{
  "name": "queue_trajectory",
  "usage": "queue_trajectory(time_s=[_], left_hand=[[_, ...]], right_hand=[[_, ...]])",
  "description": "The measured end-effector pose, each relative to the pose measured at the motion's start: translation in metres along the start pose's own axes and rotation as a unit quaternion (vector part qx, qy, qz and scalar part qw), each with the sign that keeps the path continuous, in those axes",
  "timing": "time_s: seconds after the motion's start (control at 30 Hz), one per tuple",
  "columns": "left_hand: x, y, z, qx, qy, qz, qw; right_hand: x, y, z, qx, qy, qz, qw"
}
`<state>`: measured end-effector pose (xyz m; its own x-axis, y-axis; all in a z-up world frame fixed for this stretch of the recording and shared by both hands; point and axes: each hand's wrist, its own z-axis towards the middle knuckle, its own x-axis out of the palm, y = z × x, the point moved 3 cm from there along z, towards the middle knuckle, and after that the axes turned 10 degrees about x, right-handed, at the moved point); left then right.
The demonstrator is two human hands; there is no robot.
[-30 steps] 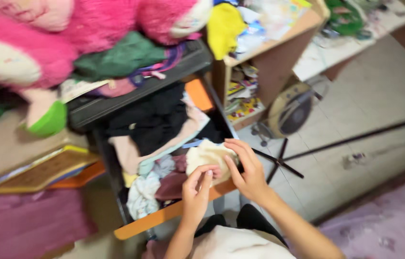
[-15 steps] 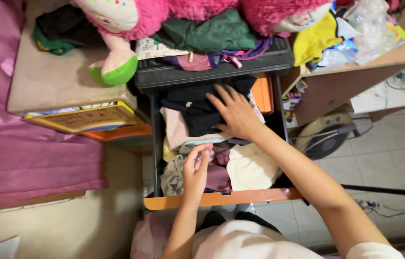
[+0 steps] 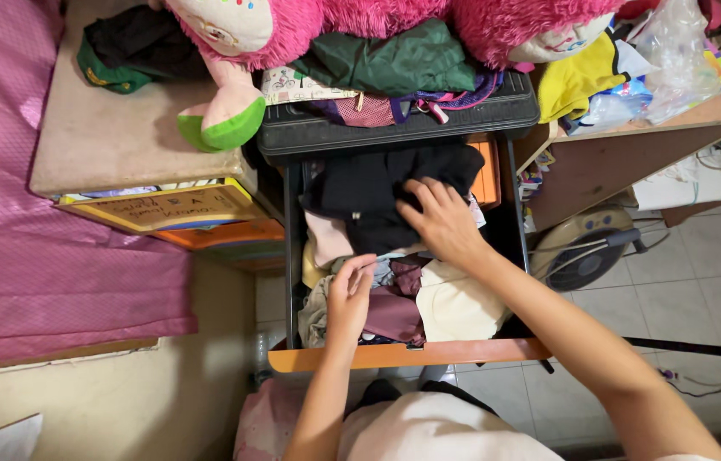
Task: The person removes various clothing items and small boxes from a drawer and places them on the bed. After emptying the drawer, the person wipes the inside of the drawer with a yellow cloth.
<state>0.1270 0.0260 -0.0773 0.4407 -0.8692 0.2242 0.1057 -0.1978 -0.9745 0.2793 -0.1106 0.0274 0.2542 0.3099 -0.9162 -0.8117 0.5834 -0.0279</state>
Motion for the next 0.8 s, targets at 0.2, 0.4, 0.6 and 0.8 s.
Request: queue_trajectory(time_s=[0.2,0.4,0.6,0.8], left_hand=[[0.002,0.004,-0.003,-0.050,-0.025,-0.001,0.998],[0.000,-0.021,-0.004,0.021,-0.054,-0.043,0.997],[0.003,-0.025,-0.005,-0.107,-0.011,-0.281,0.954],[-0.002,-0.065,-0.023,-0.208,-0.164,-0.413,0.871]], right_hand=[[-0.001,0.014,0.000,-0.008,0.127,0.137,0.982],[0.044,0.019,0.013,0.008,0.134,-0.063,0.989],[0.006,0.009,0.017,0.028,0.065,0.023,0.997],[-0.060,0.043,-0.041,0.100,0.089,0.100,0.986]])
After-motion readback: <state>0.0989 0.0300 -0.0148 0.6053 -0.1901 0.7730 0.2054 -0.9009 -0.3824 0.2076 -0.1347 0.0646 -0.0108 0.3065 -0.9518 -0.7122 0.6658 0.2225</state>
